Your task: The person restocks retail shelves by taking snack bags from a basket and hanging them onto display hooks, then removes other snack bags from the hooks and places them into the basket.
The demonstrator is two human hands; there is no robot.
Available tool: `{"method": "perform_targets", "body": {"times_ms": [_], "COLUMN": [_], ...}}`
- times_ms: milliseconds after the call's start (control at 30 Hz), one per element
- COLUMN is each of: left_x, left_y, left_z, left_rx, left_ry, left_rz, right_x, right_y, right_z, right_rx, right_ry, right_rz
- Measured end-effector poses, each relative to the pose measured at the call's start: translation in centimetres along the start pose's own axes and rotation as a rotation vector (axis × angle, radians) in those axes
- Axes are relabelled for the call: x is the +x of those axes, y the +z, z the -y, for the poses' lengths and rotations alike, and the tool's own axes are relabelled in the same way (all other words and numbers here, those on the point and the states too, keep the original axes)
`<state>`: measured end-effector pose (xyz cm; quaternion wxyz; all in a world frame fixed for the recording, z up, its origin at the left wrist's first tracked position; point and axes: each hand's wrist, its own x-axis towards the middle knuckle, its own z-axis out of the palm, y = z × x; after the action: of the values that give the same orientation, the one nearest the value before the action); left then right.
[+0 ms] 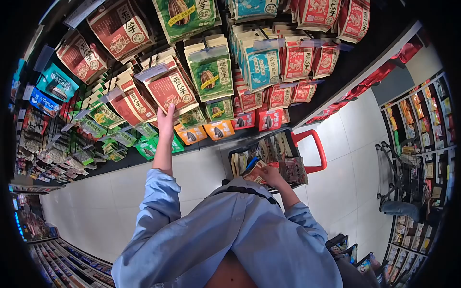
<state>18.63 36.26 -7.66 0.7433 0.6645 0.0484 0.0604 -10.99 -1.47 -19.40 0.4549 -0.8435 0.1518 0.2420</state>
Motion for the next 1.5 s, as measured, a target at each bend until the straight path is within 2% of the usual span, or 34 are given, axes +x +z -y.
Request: {"method": "perform_targets", "body": {"times_ms": [67,167,200,233,333,433,500,567,600,700,733,833,900,933,1033,1067,1167,1233,1400,1500], "left_x": [0.0,0.0,0.2,-0.5,-0.7,-3.5,-7.0,-11.4,-13.9,-20.6,-22.2,-26.0,-27.0,-27.8,-29.6,-30.3,-32.5,-34.7,-37.0,-37.5], "left_y": [-0.1,-0.1,0.0,0.4,0.1,0.1,0.1,-0.2,-0.2,-1.4,-1.2,-0.8,0.0,-0.6,-1.2,-1.4,-0.9,-1.7,-2.4,-3.0], "left_z": [-0.3,-0.5,-0.1,-1.0,2.3,6.3,10.0,14.6,16.0,20.7,20.5,19.9,18.4,20.0,21.0,21.4,19.7,20.0,17.9,17.3], "left_rx": [-0.044,-0.016,0.039,0.087,0.121,0.132,0.222,0.285,0.501,0.494,0.535,0.629,0.688,0.744,0.803,0.806,0.836,0.844,0.918,0.913], "left_ry": [-0.042,0.01,0.106,0.077,0.114,-0.005,-0.186,-0.337,-0.412,-0.718,-0.783,-0.752,-0.859,-0.787,-0.759,-0.762,-0.809,-0.84,-0.954,-0.966], "left_rz": [-0.011,-0.023,-0.06,-0.098,-0.189,-0.192,-0.149,0.084,0.16,0.48,0.526,0.582,0.591,0.592,0.49,0.466,0.439,0.456,0.549,0.499], "right_x": [-0.4,-0.5,-0.3,0.0,0.3,-0.1,0.5,0.6,0.8,-0.1,0.2,0.4,1.4,1.8,3.9,5.3,9.3,12.4,19.4,21.8], "right_y": [-0.1,-0.1,-0.1,0.0,-0.1,-0.4,-0.2,-0.4,-0.1,0.0,0.3,0.2,0.4,0.2,-0.3,-0.3,1.0,1.9,4.9,8.9], "right_z": [0.3,0.3,0.4,0.1,0.4,1.9,1.4,0.6,-1.0,-3.0,-4.2,-6.9,-10.1,-11.4,-15.1,-16.4,-19.1,-19.2,-20.6,-24.0], "right_rx": [-0.024,-0.029,-0.024,-0.02,-0.049,-0.074,-0.114,-0.183,-0.12,-0.081,-0.08,-0.037,-0.045,-0.079,-0.198,-0.238,-0.285,-0.189,-0.276,-0.205], "right_ry": [0.015,0.046,0.05,0.053,-0.012,-0.006,0.002,0.032,-0.016,0.038,0.063,0.189,0.223,0.268,0.328,0.306,0.298,0.297,0.164,0.279], "right_rz": [-0.004,0.016,0.025,0.034,-0.004,-0.008,-0.018,-0.017,0.011,0.005,0.016,0.098,0.159,0.196,0.241,0.269,0.167,0.141,0.214,0.24]}}
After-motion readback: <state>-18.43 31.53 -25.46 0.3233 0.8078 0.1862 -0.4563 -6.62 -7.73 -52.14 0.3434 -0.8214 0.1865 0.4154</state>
